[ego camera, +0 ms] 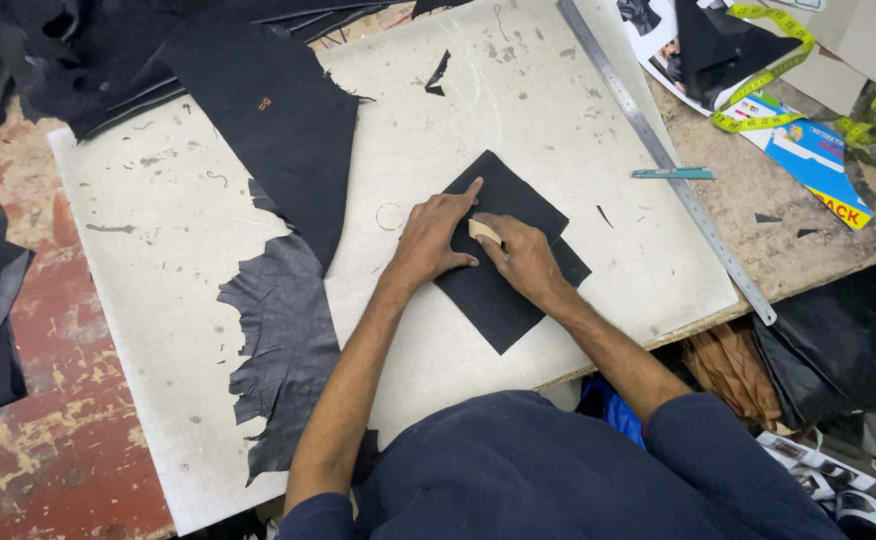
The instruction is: The person places a rectangular black leather template on a larger piece of black leather, then uses a utility knife to cut around the template. After cutting, the person removes the template and sets the cut piece aside, repeating the process with another template.
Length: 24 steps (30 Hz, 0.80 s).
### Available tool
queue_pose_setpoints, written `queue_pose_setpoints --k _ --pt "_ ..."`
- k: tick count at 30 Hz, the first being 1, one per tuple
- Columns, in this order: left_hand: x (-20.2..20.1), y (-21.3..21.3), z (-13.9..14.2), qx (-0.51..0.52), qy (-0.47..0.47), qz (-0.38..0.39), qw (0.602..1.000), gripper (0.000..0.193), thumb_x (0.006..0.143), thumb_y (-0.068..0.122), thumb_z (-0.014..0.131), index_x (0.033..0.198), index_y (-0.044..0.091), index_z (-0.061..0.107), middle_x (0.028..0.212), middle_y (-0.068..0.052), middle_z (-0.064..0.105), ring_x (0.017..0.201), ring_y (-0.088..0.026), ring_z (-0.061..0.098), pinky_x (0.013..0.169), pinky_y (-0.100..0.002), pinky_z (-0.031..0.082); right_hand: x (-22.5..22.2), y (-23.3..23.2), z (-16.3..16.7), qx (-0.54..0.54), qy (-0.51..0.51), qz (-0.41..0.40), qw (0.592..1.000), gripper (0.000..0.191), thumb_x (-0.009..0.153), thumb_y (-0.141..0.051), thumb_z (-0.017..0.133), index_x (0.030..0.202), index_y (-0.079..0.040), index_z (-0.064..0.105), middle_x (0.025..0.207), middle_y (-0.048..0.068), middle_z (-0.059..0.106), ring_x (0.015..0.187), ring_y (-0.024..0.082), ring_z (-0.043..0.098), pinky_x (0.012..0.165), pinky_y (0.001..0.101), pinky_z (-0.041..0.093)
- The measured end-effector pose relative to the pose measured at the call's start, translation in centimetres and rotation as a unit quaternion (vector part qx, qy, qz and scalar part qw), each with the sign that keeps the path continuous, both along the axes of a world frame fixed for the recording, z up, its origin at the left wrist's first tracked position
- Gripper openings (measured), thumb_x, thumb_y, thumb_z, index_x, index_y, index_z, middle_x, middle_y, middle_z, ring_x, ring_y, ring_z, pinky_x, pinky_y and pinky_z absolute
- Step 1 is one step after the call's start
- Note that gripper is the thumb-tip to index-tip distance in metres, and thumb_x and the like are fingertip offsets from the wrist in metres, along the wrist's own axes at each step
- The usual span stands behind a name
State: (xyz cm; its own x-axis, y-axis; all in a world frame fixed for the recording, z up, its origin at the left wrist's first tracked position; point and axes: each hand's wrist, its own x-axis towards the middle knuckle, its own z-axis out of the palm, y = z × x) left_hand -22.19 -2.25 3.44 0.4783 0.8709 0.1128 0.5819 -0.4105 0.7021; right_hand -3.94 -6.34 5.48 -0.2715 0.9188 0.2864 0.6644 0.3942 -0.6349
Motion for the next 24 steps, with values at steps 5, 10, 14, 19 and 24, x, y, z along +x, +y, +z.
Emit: queue_pose_setpoints --k 5,10,14,19,24 --pt "-0.3 0.4 -1.2 -0.024 -0.010 0.008 1.000 0.136 0.046 0.023 0.101 0.160 0.023 0.025 0.141 0.006 0.062 0.131 -0.020 0.052 0.118 -0.043 0.033 0.7 -0.5 -0.6 -0.055 -0.062 0.015 0.996 0.036 0.093 -0.008 0.074 0.128 -0.006 0.069 0.093 0.013 0.072 0.074 0.024 0.071 0.064 0.0377 0.058" --pt "-0.3 0.8 -1.9 -0.045 -0.003 0.011 0.999 0.141 0.044 0.024 0.101 0.160 0.027 0.020 0.145 0.011 0.059 0.133 -0.020 0.050 0.121 -0.043 0.029 2.8 -0.7 0.0 -0.003 -0.075 0.042 0.996 0.035 0.088 -0.008 0.075 0.123 -0.004 0.070 0.101 0.012 0.073 0.080 0.024 0.072 0.068 0.0368 0.059" --pt "-0.2 0.8 -2.4 -0.054 -0.014 0.012 0.998 0.144 0.045 0.024 0.100 0.161 0.028 0.015 0.146 0.012 0.059 0.134 -0.020 0.049 0.122 -0.042 0.030 2.2 1.6 -1.0 0.067 -0.110 0.057 0.990 0.029 0.092 -0.005 0.071 0.121 -0.005 0.073 0.093 0.008 0.071 0.082 0.024 0.069 0.069 0.0370 0.057" --pt "-0.4 0.7 -2.6 -0.049 -0.017 0.016 0.999 0.147 0.043 0.024 0.101 0.161 0.028 0.012 0.147 0.012 0.058 0.135 -0.020 0.048 0.122 -0.043 0.029 2.1 4.3 -1.5 0.126 -0.145 0.141 0.971 0.023 0.092 0.003 0.066 0.108 -0.010 0.077 0.100 0.002 0.074 0.084 0.018 0.066 0.069 0.0339 0.056" --pt "-0.4 0.9 -2.4 -0.047 -0.006 0.012 0.999 0.148 0.044 0.024 0.102 0.160 0.029 0.010 0.148 0.011 0.057 0.136 -0.021 0.048 0.122 -0.043 0.028 2.9 3.8 -0.7 0.130 -0.177 0.119 0.968 0.029 0.085 0.006 0.063 0.105 -0.011 0.077 0.100 0.001 0.073 0.087 0.021 0.065 0.074 0.0352 0.055"
